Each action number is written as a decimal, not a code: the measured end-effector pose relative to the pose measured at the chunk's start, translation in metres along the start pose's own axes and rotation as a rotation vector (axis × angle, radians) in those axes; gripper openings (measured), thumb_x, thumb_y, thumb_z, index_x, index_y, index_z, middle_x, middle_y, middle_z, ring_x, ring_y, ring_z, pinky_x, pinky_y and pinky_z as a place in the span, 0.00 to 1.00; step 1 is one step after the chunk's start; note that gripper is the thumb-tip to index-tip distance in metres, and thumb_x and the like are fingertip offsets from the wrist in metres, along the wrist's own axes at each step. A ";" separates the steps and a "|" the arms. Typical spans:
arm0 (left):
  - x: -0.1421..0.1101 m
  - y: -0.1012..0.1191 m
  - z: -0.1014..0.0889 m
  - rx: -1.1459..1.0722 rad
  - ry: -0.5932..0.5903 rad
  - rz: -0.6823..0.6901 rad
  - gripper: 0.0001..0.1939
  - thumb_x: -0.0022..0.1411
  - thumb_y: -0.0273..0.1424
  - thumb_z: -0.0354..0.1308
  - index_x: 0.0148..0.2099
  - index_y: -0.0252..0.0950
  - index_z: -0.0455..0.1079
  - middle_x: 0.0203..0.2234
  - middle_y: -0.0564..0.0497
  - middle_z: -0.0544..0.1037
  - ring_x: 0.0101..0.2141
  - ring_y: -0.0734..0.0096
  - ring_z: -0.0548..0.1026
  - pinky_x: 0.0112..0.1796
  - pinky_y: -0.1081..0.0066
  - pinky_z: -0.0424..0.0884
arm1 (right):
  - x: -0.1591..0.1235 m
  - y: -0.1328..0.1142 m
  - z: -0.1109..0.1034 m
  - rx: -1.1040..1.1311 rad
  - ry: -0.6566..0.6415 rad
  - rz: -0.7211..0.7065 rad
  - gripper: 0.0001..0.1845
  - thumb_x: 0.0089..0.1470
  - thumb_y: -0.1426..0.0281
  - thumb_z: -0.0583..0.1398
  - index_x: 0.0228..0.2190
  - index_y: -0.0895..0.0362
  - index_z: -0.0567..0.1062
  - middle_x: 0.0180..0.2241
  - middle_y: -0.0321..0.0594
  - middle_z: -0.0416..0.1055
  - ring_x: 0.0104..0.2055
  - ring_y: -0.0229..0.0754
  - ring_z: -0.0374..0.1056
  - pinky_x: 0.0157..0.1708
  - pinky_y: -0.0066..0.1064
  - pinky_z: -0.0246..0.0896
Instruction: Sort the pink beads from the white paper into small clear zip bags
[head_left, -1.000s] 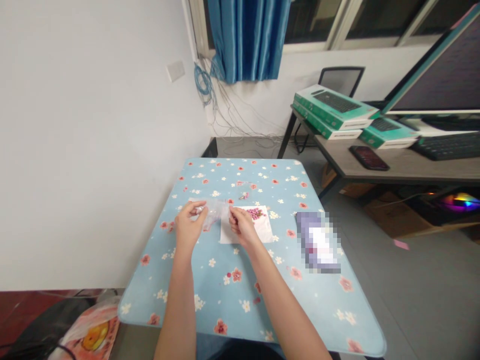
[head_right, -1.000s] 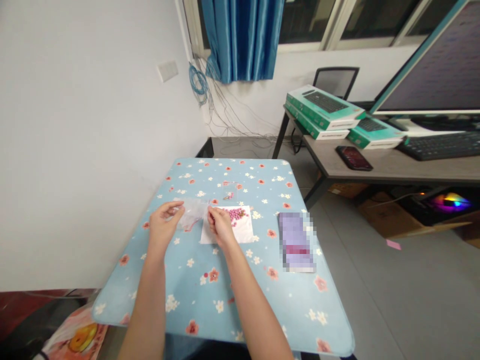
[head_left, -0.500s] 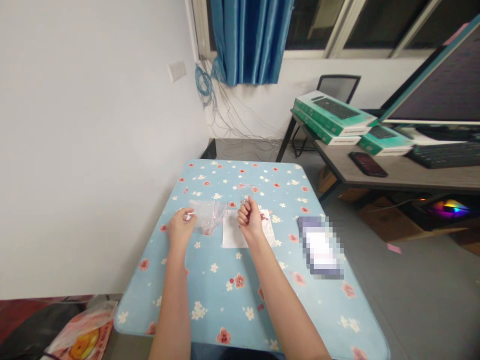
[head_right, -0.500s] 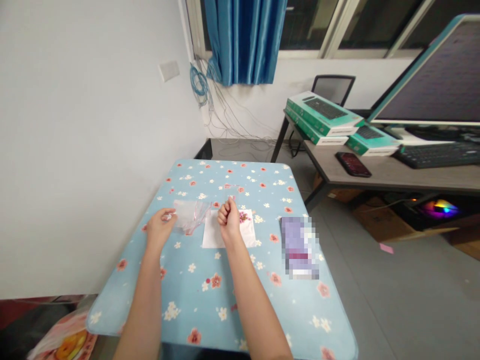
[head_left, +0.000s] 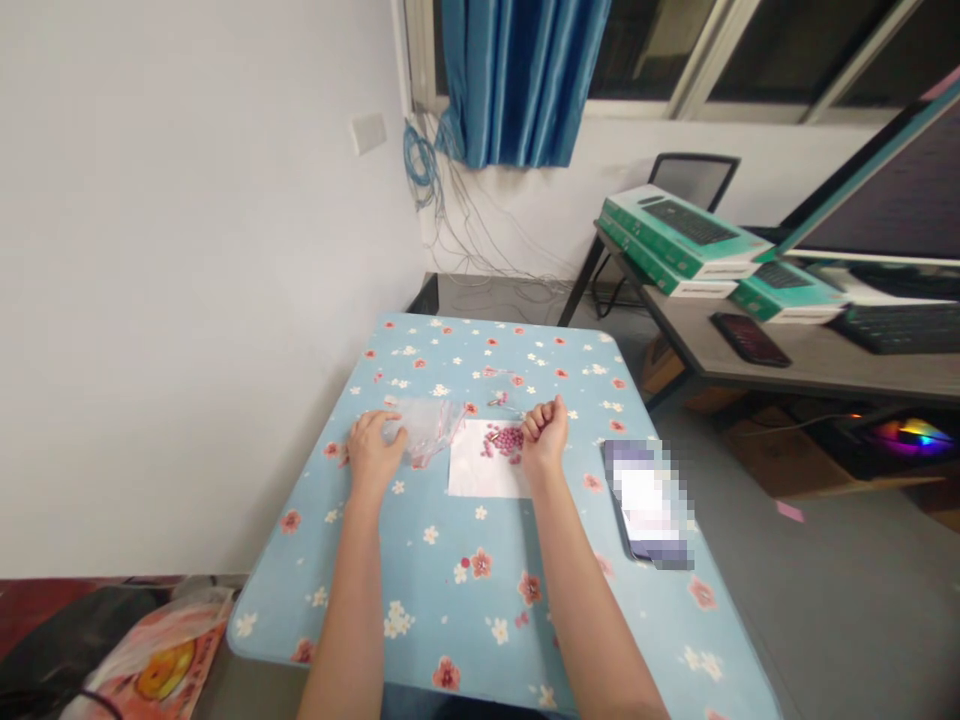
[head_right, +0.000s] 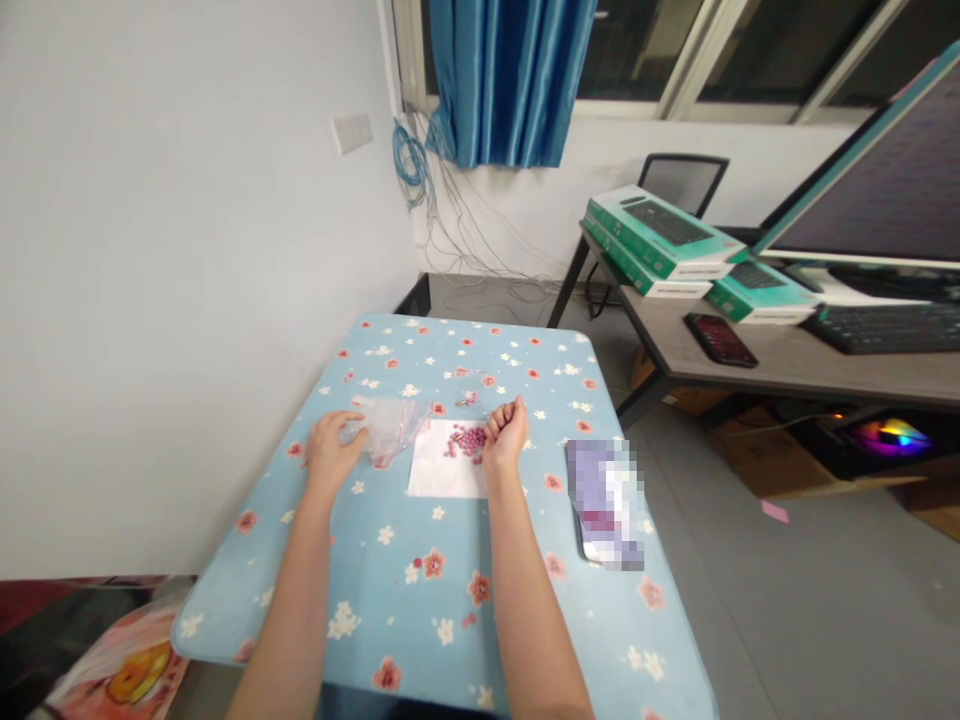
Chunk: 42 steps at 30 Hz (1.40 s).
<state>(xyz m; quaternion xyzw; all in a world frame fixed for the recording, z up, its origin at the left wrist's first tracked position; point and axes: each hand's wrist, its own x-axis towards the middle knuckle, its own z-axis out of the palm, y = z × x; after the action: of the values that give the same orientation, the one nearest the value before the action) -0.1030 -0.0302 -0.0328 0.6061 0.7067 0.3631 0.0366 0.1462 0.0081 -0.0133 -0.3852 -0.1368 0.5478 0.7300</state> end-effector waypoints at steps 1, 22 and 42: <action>0.000 0.000 0.000 -0.014 0.008 0.007 0.10 0.51 0.28 0.56 0.38 0.38 0.73 0.38 0.48 0.75 0.41 0.59 0.72 0.46 0.60 0.66 | 0.000 0.002 0.001 -0.028 0.004 -0.014 0.27 0.53 0.54 0.55 0.17 0.54 0.47 0.13 0.22 0.40 0.13 0.28 0.33 0.10 0.24 0.30; 0.000 0.006 -0.002 -0.104 0.022 0.057 0.11 0.52 0.28 0.56 0.41 0.38 0.71 0.39 0.47 0.75 0.43 0.58 0.72 0.48 0.58 0.65 | -0.006 0.030 0.002 -0.886 -0.105 -0.505 0.25 0.59 0.55 0.48 0.16 0.54 0.51 0.17 0.28 0.43 0.20 0.33 0.42 0.22 0.29 0.40; 0.000 0.012 -0.005 -0.121 0.011 0.061 0.11 0.53 0.28 0.55 0.40 0.37 0.70 0.39 0.47 0.75 0.44 0.59 0.72 0.48 0.60 0.66 | -0.008 0.028 0.001 -0.868 -0.113 -0.515 0.25 0.59 0.56 0.49 0.15 0.54 0.54 0.16 0.29 0.45 0.20 0.33 0.44 0.22 0.28 0.39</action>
<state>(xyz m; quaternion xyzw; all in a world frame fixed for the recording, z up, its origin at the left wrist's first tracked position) -0.0955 -0.0325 -0.0225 0.6222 0.6648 0.4092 0.0582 0.1234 0.0046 -0.0306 -0.5765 -0.4817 0.2628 0.6054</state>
